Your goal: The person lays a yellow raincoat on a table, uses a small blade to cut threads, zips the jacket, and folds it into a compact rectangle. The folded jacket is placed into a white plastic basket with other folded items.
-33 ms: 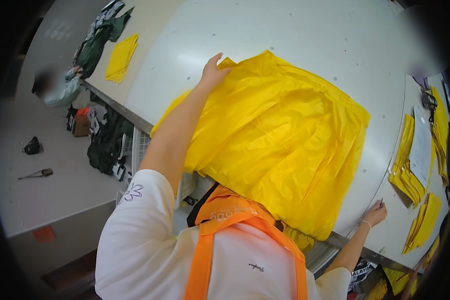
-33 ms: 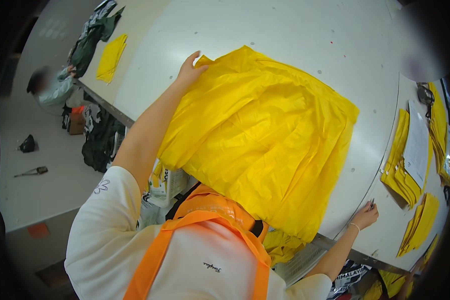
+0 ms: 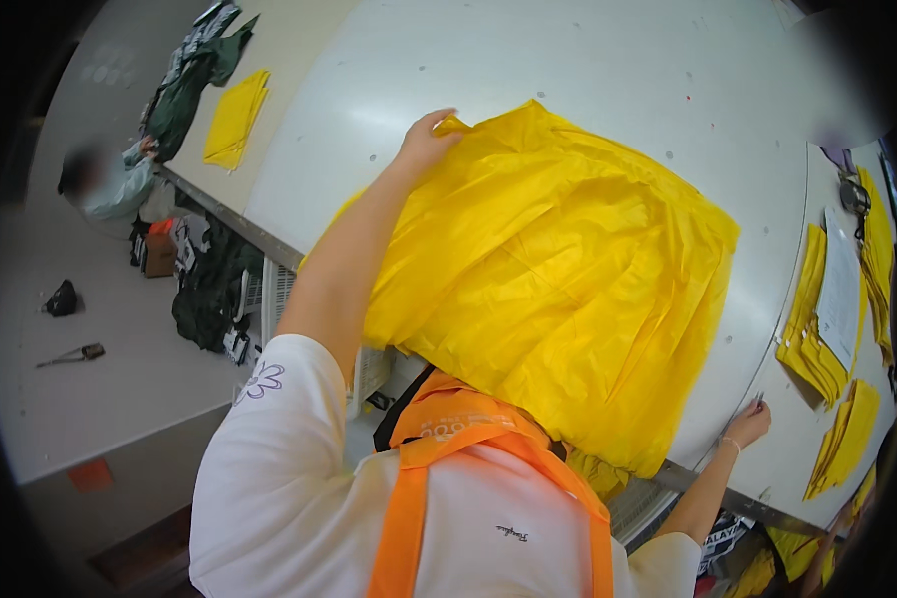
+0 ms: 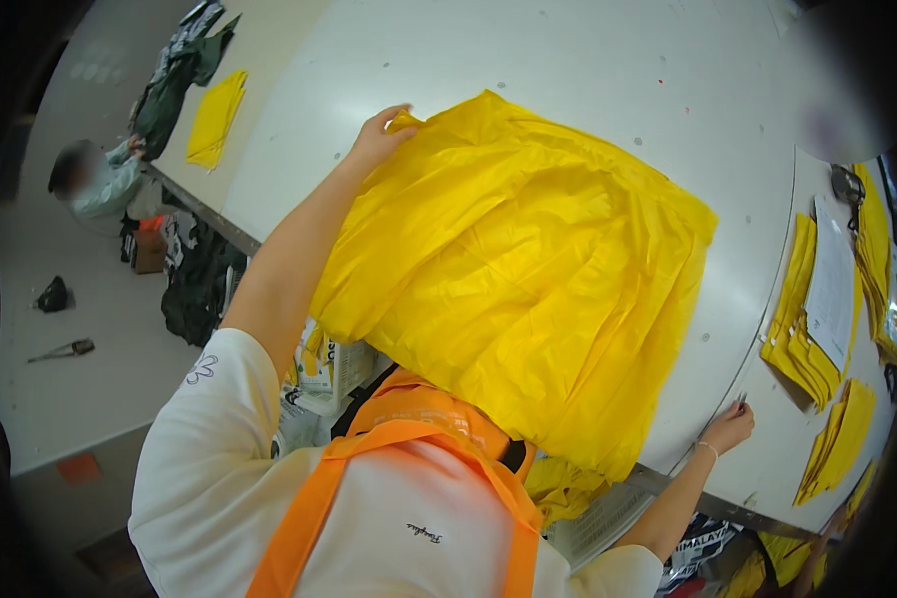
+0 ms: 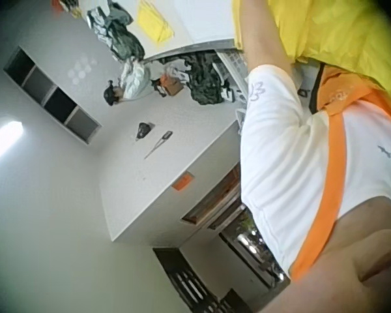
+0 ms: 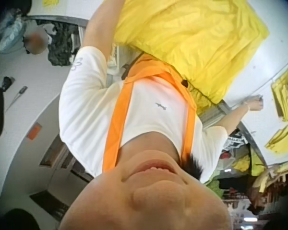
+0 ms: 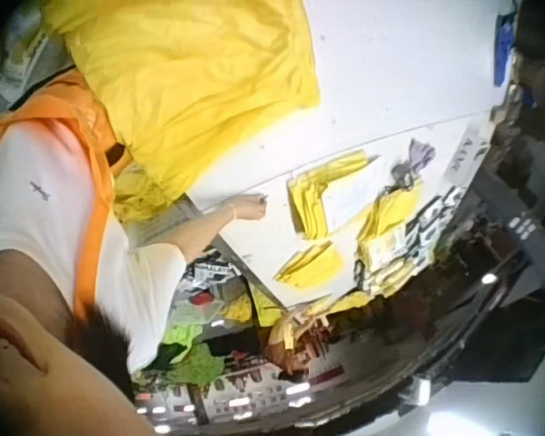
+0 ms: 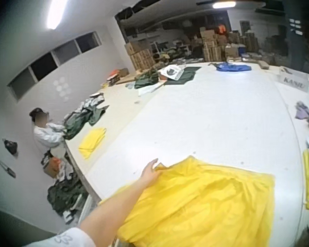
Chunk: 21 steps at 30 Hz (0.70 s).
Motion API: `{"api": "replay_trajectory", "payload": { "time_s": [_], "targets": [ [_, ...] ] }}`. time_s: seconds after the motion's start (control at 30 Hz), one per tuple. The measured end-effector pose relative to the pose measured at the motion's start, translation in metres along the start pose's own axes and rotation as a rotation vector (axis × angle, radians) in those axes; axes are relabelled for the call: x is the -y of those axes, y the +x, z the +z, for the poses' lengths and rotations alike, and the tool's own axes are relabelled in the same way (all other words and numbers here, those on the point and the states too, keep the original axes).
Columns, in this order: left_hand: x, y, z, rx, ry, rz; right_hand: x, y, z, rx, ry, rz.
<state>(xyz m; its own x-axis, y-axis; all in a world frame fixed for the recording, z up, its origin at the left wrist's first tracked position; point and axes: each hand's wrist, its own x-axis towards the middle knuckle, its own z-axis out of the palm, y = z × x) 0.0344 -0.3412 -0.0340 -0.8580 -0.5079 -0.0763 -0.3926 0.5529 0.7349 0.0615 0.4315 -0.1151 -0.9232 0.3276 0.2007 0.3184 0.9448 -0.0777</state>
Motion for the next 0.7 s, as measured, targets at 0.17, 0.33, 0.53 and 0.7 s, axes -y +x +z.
{"api": "replay_trajectory", "payload": {
  "time_s": [0.17,0.33,0.53,0.7],
  "targets": [
    [-0.028,0.029,-0.021,0.352,-0.343,-0.281,0.016,-0.010,0.023,-0.249,0.285,0.188],
    [-0.051,0.027,-0.035,0.436,-0.750,-0.437,0.330,-0.052,-0.068,0.169,1.021,0.062],
    [-0.061,0.031,-0.038,0.515,-0.960,-0.548,0.606,-0.096,-0.144,0.286,1.169,-0.507],
    [-0.062,0.032,-0.044,0.548,-0.858,-0.404,0.643,-0.095,-0.123,0.264,1.151,-0.592]
  ]
}}
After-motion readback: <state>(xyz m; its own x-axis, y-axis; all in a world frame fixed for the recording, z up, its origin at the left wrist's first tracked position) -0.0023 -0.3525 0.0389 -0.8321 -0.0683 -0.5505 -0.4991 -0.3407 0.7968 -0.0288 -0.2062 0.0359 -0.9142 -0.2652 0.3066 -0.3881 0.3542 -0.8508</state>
